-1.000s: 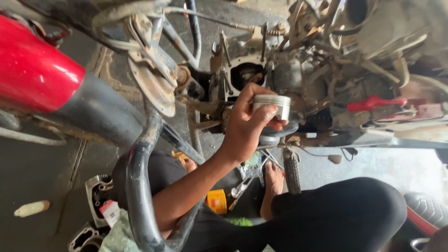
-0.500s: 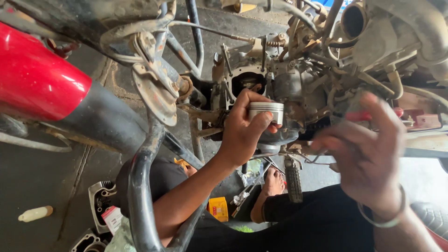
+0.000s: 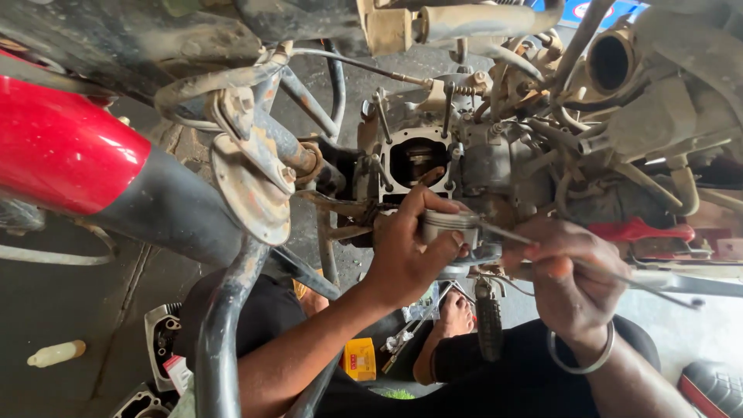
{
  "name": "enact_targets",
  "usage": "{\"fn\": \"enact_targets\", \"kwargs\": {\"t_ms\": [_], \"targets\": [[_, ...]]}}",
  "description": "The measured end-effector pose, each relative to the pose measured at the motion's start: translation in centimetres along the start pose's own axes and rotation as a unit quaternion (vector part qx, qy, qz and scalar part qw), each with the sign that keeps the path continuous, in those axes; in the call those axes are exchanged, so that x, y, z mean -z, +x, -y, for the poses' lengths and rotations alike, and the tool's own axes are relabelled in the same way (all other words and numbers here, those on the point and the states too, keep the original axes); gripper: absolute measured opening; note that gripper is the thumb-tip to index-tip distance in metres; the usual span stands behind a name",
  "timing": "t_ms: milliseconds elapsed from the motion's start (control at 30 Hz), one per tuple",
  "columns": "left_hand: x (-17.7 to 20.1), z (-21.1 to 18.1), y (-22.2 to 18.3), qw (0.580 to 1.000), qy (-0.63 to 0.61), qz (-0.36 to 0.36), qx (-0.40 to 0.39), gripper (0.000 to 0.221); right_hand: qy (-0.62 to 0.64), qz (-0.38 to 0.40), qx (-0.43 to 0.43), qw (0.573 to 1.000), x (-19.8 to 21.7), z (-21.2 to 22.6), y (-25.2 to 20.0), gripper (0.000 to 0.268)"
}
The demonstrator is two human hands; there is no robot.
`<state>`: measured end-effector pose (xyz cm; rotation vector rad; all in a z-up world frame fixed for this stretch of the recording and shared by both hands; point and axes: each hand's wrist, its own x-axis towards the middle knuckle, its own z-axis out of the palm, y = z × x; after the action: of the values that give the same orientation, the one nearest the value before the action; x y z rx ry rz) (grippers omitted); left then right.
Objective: Repairing a motorcycle engine by installing piston rings onto a piston and preparing for reassembly.
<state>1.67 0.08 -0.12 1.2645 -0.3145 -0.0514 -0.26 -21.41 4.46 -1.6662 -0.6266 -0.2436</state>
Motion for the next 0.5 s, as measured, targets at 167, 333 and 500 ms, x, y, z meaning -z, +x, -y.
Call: {"fn": "enact_targets", "kwargs": {"t_ms": [167,333,500], "targets": [[-0.2,0.2,0.1,0.994,-0.092,0.025,0.049,0.029,0.039,-0.074,0.081,0.993,-0.5,-0.5,-0.1,0.037],[-0.7,0.9,0.0,0.992,-0.105,0.028,0.062,0.028,-0.073,-0.089,0.133,0.984,-1.4,0.4,1.5,0.043],[-0.7,0.8,0.1,0.992,-0.091,0.017,0.080,0.028,-0.024,-0.095,0.155,0.983,-1.9,2.1,1.7,0.040]]}}
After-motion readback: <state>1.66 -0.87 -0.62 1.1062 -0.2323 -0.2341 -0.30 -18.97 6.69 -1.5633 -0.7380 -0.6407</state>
